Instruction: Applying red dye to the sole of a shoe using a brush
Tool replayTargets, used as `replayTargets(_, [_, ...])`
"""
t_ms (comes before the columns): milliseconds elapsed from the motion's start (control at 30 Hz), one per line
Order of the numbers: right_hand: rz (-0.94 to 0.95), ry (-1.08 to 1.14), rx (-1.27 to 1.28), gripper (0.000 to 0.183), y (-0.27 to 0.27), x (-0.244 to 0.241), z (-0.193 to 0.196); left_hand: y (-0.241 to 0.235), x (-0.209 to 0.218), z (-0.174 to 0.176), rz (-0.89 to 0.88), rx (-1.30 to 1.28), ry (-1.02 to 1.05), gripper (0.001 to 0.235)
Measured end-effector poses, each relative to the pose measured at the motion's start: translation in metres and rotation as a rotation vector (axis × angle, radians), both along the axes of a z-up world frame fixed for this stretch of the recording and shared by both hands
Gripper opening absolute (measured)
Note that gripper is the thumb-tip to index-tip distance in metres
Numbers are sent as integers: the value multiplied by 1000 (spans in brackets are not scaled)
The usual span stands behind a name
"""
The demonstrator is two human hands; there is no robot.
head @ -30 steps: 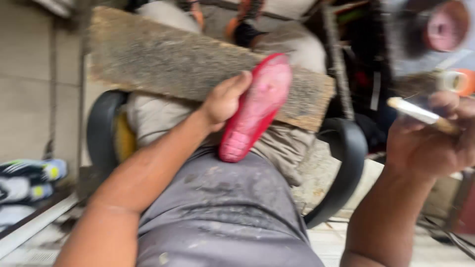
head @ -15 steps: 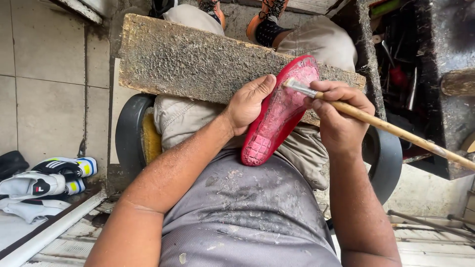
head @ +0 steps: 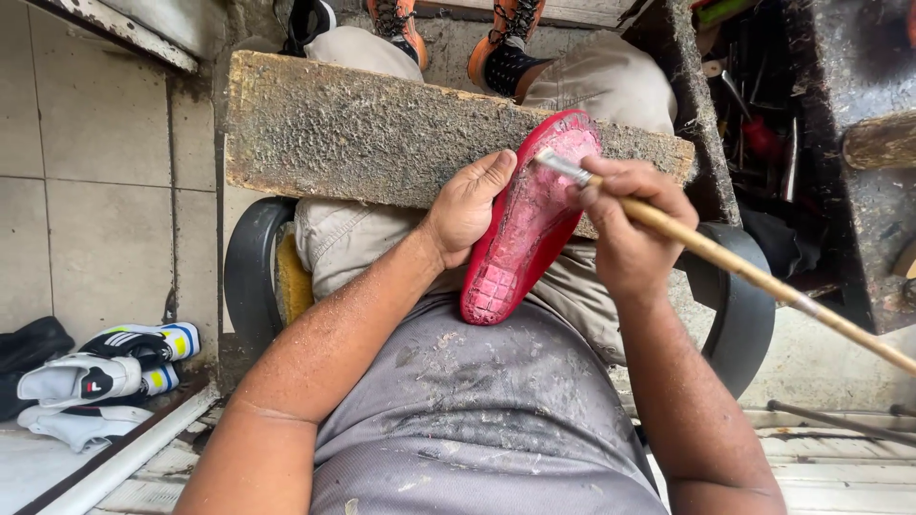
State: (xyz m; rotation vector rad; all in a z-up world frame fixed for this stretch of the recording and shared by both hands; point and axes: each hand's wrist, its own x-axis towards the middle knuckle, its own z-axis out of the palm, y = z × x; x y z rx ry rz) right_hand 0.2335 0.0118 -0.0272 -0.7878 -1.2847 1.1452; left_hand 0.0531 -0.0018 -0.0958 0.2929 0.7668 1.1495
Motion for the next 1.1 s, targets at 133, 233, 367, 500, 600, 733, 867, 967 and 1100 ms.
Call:
replayTargets(133, [6, 37, 7, 18, -2, -3, -8, -1, 2, -5, 15, -5, 8, 30])
replayTargets(233, [-24, 65, 16, 16, -4, -6, -4, 0, 1, -2, 10, -6, 20, 30])
replayTargets(367, [2, -36, 87, 17, 3, -3, -3, 1, 0, 16, 1, 7, 33, 31])
replayTargets(500, [-49, -174, 210, 19, -2, -9, 8, 1, -1, 13, -3, -3, 35, 31])
replayTargets(600, [-54, -222, 220, 20, -1, -6, 7, -2, -1, 7, -13, -10, 52, 32])
replayTargets(733, [-63, -255, 248, 18, 1, -6, 12, -1, 0, 14, 8, 6, 37, 31])
replayTargets(867, [27, -204, 170, 19, -1, 1, 14, -2, -2, 11, 4, 2, 41, 32])
replayTargets(967, [33, -21, -43, 20, 5, 14, 5, -2, 0, 9, 11, 6, 23, 32])
replayTargets(1100, [-59, 206, -386, 24, 11, 16, -2, -2, 2, 5, -1, -1, 5, 31])
